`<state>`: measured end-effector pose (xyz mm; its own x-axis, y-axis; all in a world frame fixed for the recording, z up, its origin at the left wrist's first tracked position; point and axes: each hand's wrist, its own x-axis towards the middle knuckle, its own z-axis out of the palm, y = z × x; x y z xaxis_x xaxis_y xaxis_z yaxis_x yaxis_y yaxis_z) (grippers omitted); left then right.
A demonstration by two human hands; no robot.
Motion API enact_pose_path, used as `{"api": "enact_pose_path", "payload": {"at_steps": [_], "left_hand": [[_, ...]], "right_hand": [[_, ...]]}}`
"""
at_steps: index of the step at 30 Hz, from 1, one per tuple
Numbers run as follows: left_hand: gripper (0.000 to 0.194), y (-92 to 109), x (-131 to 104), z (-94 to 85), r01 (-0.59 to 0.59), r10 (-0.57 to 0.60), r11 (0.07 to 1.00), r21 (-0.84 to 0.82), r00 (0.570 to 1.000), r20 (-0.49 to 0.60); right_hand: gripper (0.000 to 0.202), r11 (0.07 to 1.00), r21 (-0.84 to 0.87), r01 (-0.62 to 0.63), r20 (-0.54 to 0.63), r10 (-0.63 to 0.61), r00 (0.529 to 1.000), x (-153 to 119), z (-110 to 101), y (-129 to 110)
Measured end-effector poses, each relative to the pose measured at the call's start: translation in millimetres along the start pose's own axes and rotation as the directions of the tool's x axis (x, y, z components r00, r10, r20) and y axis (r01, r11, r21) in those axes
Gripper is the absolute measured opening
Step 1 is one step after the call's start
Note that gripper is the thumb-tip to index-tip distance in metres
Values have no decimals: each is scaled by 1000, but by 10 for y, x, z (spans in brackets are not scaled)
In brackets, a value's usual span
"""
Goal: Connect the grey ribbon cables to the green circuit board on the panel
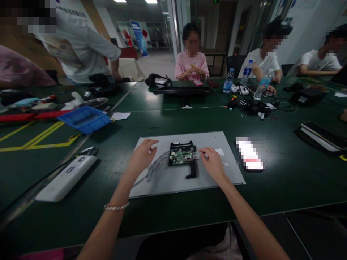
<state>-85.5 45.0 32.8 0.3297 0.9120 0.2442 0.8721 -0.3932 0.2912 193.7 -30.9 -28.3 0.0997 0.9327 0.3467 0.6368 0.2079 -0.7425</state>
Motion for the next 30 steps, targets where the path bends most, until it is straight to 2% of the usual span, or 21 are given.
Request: {"api": "enact_pose_path", "payload": {"at_steps": [4,8,13,16,20,24,27,30], "left_hand": [[38,-413,-107,31,92,-88,995,-48,993,73],[37,-567,-166,103,116,-101,988,-101,985,141],[29,-575,-124,150,142,-136,988,-56,986,97],[21,-574,-111,102,170,-165,983,-68,984,65],[22,-510,-138,-139,231,-229,942,-245,973,35],[28,-349,-182,-362,270,-272,861,-431,961,59],[28,-253,-219,-313,270,-253,845,-462,962,99],[24,-251,-252,-115,245,-211,863,-443,969,126]], "right_hand": [[23,1000,-13,21,31,-21,999,-31,-12,-25],[23,999,-22,40,43,-39,998,-53,-14,-37],[22,998,-32,54,67,-52,996,-61,-26,-47],[22,997,-31,69,66,-67,996,-60,-40,-64],[22,997,-18,73,33,-73,997,-54,-57,-57],[24,996,-5,89,2,-89,996,-30,-72,-80],[25,989,-23,145,14,-144,989,-11,-68,-197],[28,970,-43,240,86,-236,968,-8,-26,-395]]}}
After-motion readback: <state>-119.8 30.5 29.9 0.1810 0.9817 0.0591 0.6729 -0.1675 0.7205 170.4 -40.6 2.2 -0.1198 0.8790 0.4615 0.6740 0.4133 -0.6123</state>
